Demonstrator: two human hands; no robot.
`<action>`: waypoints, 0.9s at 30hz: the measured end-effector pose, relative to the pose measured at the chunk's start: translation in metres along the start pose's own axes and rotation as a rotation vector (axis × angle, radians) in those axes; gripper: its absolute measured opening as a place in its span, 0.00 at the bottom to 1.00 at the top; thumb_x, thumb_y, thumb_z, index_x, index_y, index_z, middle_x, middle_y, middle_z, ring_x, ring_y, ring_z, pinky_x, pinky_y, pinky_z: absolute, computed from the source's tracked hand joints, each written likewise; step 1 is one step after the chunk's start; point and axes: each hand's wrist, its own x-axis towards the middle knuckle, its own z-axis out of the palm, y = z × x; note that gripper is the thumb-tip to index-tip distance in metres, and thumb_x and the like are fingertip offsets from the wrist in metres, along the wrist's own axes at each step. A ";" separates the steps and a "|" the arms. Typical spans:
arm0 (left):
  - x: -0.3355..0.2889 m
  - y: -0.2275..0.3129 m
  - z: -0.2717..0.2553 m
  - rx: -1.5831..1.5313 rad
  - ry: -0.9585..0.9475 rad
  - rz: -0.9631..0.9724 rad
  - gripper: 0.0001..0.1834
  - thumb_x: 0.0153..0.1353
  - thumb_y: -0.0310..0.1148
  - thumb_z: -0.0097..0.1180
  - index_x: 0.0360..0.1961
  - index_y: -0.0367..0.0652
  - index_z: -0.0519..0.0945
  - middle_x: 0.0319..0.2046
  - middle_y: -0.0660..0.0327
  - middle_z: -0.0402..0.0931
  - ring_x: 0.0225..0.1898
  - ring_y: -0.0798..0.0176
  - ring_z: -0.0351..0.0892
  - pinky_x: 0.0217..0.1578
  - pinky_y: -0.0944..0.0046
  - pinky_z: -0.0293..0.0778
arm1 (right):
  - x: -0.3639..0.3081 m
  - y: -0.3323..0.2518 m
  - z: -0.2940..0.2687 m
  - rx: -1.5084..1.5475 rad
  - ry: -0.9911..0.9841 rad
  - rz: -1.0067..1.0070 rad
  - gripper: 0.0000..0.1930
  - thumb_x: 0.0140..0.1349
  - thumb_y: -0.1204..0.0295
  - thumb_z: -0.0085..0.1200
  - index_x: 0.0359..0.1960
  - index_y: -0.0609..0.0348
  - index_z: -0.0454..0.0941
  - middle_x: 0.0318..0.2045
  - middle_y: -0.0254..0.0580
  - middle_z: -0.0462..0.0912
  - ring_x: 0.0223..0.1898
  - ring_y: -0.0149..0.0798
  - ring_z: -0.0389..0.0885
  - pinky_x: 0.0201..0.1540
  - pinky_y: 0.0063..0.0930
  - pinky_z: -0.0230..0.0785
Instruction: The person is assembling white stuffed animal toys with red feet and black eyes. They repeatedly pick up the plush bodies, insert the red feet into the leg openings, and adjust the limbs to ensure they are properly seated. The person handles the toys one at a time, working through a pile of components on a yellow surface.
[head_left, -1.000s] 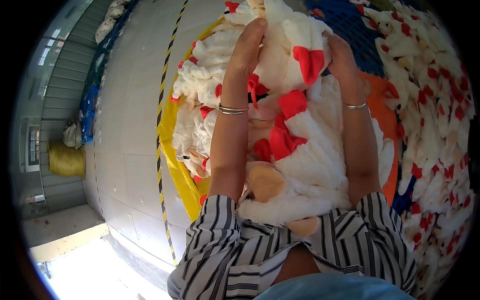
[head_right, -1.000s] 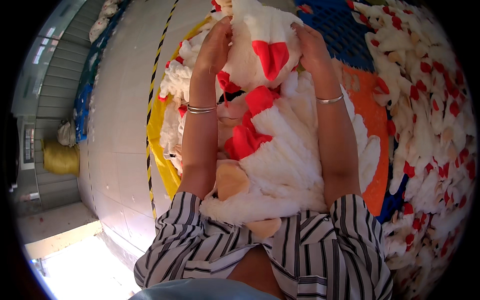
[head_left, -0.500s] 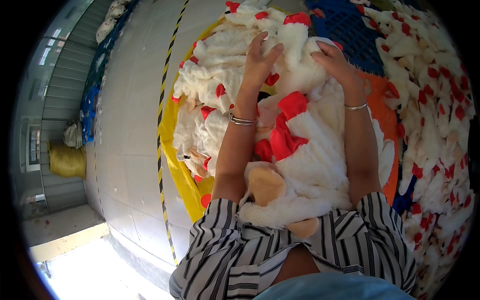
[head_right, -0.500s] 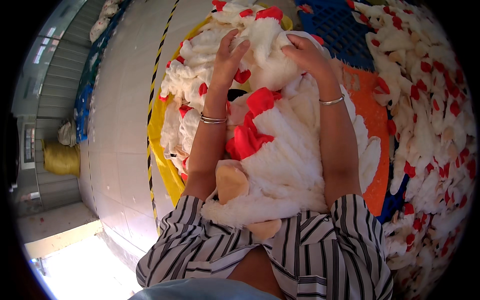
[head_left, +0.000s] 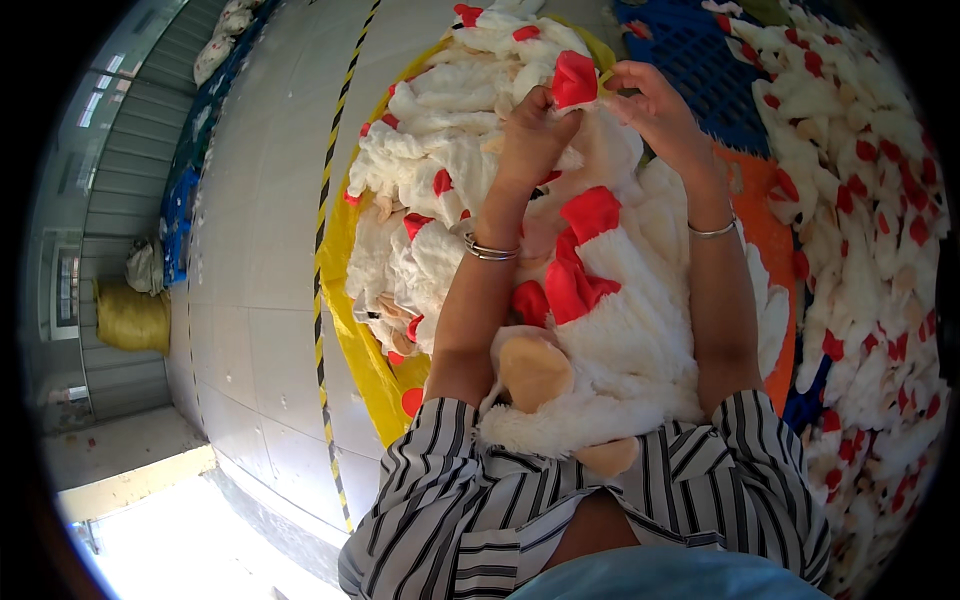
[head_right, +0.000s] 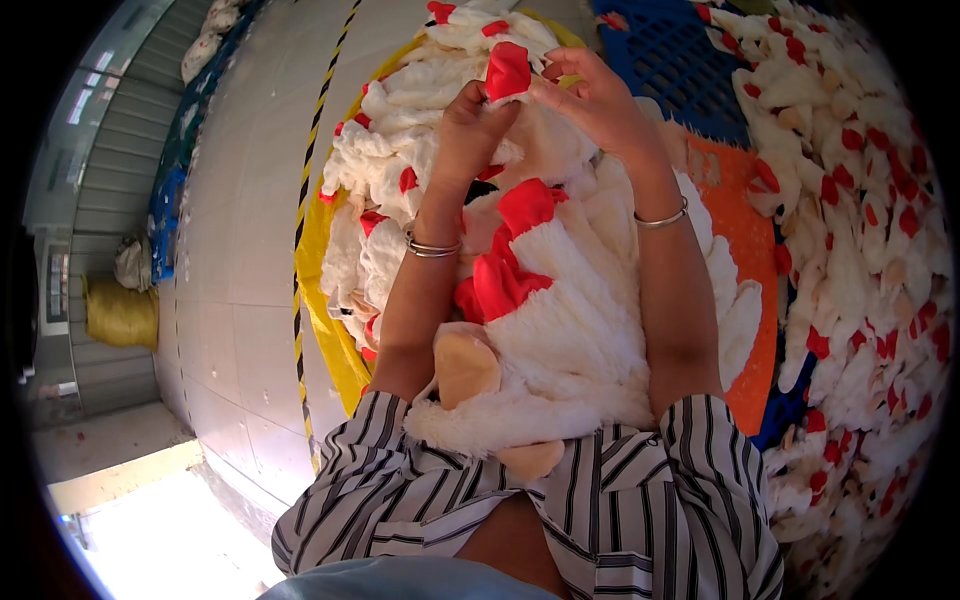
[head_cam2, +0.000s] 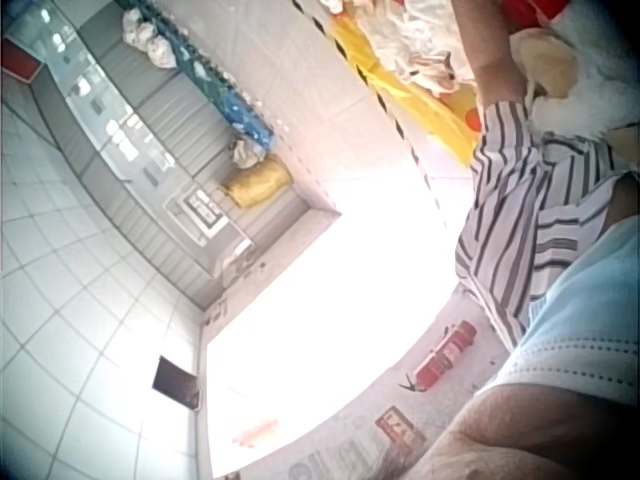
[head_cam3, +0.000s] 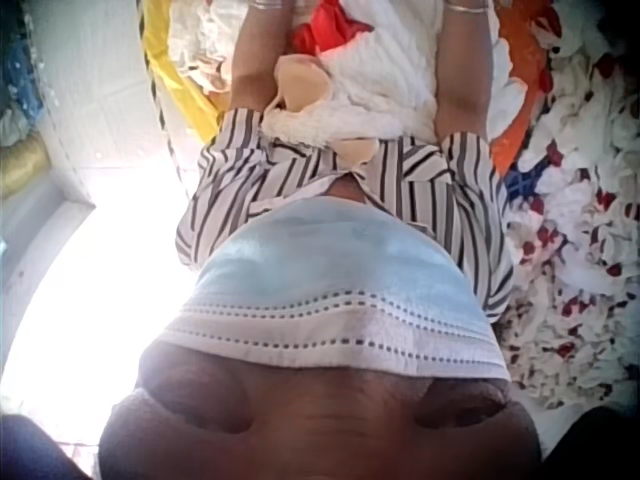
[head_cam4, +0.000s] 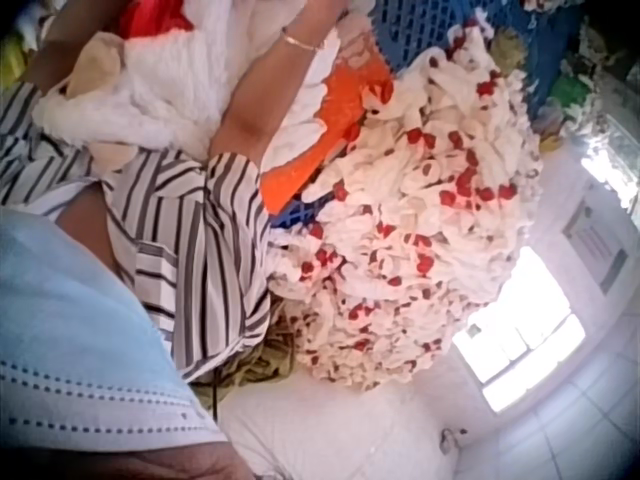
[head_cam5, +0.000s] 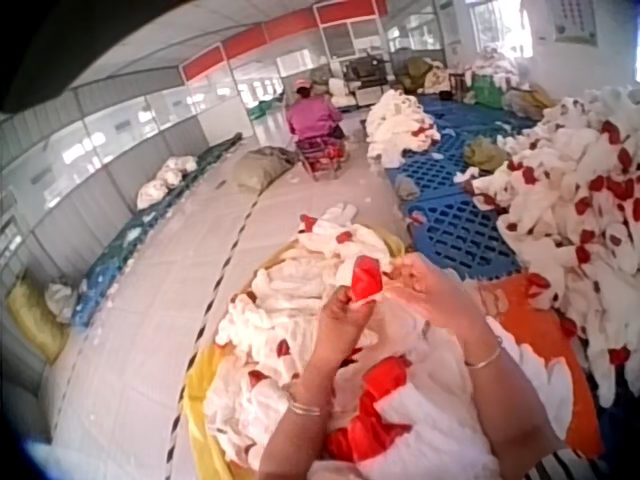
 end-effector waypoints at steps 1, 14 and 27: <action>-0.001 -0.004 0.000 0.007 -0.026 0.014 0.11 0.56 0.30 0.63 0.38 0.36 0.78 0.35 0.65 0.81 0.36 0.73 0.76 0.41 0.70 0.73 | -0.002 -0.004 0.005 0.004 -0.021 0.008 0.08 0.60 0.73 0.57 0.38 0.63 0.77 0.30 0.33 0.80 0.33 0.23 0.75 0.36 0.18 0.68; -0.009 0.022 0.000 -0.137 -0.137 -0.046 0.11 0.59 0.24 0.58 0.44 0.34 0.78 0.36 0.63 0.81 0.37 0.74 0.78 0.41 0.72 0.74 | -0.004 0.001 -0.015 0.185 -0.223 0.100 0.09 0.61 0.75 0.56 0.42 0.63 0.76 0.32 0.30 0.78 0.32 0.22 0.74 0.36 0.17 0.68; -0.007 0.020 0.000 -0.175 -0.008 0.008 0.05 0.60 0.23 0.56 0.38 0.36 0.78 0.30 0.70 0.76 0.30 0.80 0.69 0.31 0.78 0.67 | 0.004 0.014 -0.015 -0.027 0.206 -0.045 0.08 0.59 0.79 0.52 0.41 0.63 0.77 0.29 0.32 0.80 0.29 0.22 0.74 0.32 0.14 0.67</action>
